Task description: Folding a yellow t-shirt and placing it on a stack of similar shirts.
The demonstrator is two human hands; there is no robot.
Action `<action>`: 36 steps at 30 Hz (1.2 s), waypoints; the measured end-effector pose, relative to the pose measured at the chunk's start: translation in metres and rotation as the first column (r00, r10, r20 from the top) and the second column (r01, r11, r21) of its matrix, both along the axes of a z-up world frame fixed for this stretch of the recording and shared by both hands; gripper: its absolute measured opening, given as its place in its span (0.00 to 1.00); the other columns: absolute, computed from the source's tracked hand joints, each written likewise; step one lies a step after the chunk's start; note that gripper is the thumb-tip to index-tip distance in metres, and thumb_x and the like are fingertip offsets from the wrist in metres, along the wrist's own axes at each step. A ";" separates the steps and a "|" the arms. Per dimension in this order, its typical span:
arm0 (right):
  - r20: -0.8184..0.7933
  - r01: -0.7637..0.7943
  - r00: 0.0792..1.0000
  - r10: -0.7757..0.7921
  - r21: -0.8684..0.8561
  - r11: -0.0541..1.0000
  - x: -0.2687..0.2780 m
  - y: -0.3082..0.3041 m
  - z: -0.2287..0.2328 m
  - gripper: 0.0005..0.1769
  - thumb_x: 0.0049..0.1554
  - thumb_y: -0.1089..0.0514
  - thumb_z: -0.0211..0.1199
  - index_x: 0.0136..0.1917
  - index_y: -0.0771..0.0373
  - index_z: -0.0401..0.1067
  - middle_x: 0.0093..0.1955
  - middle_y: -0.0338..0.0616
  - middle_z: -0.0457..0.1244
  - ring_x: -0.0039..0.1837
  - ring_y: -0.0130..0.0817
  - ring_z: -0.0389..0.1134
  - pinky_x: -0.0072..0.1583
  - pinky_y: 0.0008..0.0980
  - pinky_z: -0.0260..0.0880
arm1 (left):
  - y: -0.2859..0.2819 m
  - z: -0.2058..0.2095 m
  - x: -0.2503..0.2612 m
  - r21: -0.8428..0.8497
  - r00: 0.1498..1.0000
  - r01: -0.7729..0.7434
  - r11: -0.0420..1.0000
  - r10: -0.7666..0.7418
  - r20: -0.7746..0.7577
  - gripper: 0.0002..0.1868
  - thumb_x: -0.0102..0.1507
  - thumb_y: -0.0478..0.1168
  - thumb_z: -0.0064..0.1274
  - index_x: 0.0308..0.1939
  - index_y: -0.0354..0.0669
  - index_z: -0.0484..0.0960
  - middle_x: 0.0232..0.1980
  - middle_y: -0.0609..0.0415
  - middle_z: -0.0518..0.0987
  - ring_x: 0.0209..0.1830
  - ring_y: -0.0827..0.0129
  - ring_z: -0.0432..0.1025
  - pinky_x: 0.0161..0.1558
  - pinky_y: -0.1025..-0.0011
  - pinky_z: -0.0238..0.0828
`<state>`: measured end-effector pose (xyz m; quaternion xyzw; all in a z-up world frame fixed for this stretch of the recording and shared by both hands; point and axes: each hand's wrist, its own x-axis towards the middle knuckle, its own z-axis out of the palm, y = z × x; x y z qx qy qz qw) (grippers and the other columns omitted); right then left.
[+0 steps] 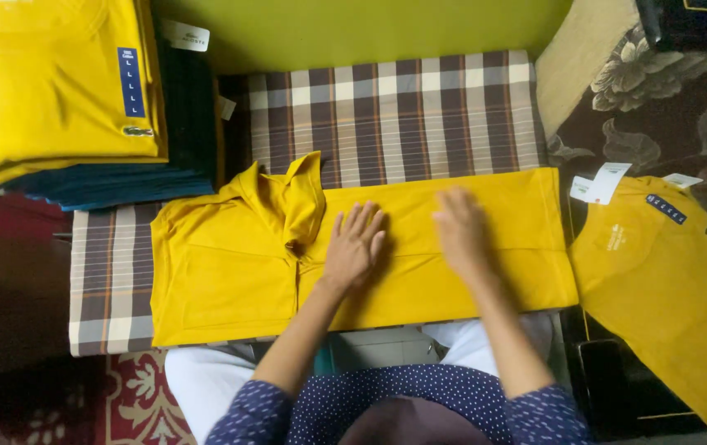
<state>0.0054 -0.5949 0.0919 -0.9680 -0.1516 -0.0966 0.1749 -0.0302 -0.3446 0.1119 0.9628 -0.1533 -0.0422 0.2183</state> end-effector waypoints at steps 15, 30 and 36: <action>-0.288 0.370 0.849 -0.443 -0.275 0.887 0.019 -0.082 -0.038 0.36 0.71 0.40 0.35 0.86 0.55 0.38 0.85 0.66 0.34 0.86 0.59 0.30 0.79 0.65 0.28 | 0.036 -0.098 0.039 -0.436 0.936 -0.256 0.863 0.334 0.113 0.37 0.71 0.51 0.45 0.81 0.44 0.52 0.84 0.33 0.35 0.82 0.36 0.36 0.78 0.47 0.44; -0.422 0.056 0.903 0.083 0.307 0.950 0.012 0.270 -0.010 0.46 0.61 0.25 0.55 0.73 0.67 0.65 0.85 0.54 0.42 0.86 0.51 0.36 0.80 0.61 0.26 | 0.210 -0.047 -0.044 -0.626 0.459 -0.769 -0.130 0.569 -0.682 0.31 0.74 0.61 0.32 0.60 0.41 0.80 0.53 0.47 0.83 0.52 0.65 0.78 0.56 0.70 0.76; -0.368 -0.372 0.473 0.800 0.740 0.560 -0.025 0.288 0.086 0.17 0.56 0.50 0.71 0.51 0.65 0.77 0.71 0.62 0.62 0.77 0.59 0.56 0.78 0.66 0.32 | 0.265 -0.005 -0.017 -0.431 0.445 -0.815 -0.387 0.059 -0.894 0.66 0.56 0.87 0.26 0.82 0.41 0.40 0.81 0.25 0.41 0.80 0.36 0.47 0.77 0.39 0.31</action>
